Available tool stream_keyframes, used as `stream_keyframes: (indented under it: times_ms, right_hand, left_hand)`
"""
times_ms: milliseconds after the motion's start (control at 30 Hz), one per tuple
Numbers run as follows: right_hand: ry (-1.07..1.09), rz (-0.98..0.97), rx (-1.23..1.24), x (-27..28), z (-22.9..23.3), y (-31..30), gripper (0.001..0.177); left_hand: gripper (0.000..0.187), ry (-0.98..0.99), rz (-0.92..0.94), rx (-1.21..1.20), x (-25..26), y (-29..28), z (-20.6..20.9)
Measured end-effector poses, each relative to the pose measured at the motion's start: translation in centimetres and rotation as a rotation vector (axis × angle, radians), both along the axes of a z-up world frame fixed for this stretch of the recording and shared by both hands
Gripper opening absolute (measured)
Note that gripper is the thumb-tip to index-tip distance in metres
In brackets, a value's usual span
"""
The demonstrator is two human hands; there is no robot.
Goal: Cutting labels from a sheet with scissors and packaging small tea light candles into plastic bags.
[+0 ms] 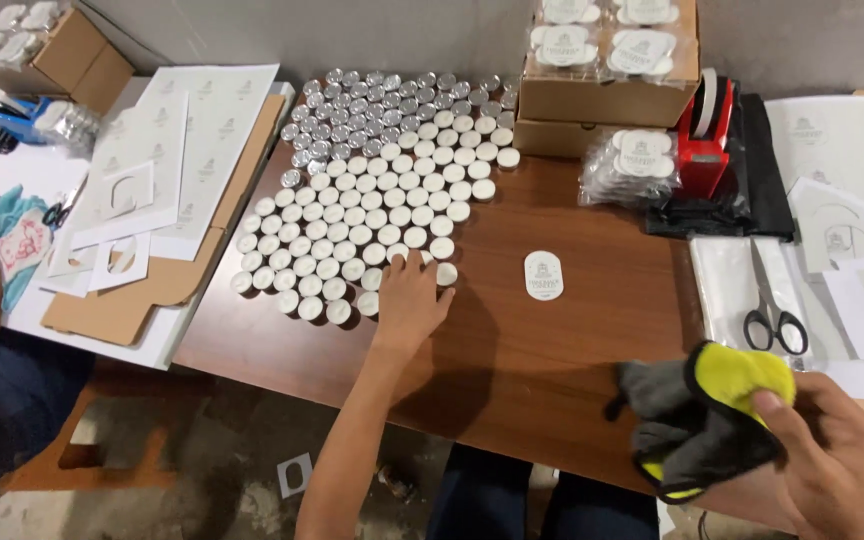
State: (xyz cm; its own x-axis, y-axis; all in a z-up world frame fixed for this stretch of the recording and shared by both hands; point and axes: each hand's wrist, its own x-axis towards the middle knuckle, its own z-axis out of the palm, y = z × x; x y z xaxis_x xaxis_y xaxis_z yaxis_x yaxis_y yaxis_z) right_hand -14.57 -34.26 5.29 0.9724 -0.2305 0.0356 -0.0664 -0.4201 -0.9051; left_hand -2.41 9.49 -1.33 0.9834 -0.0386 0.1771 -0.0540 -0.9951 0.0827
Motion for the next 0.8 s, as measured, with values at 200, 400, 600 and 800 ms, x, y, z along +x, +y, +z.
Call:
stream_keyframes:
  times_ms: [200,400,600,800]
  right_hand:
    - [-0.041,0.067,0.301,3.0,-0.7,2.6,0.016]
    - [-0.115,0.279,0.693,7.7,-5.5,1.4,0.022]
    - [-0.042,0.308,0.466,12.1,-1.0,8.6,0.015]
    - [0.225,0.281,0.726,16.3,-6.8,9.4,0.029]
  left_hand:
    - [0.029,-0.141,-0.038,0.014,0.3,-0.1,-1.1]
    - [0.027,0.077,0.000,-0.507,0.1,-2.2,3.7]
    - [0.042,-0.138,-0.386,-0.888,1.9,-6.9,6.9]
    - [0.047,-0.131,-0.619,-1.054,2.9,-10.9,7.0]
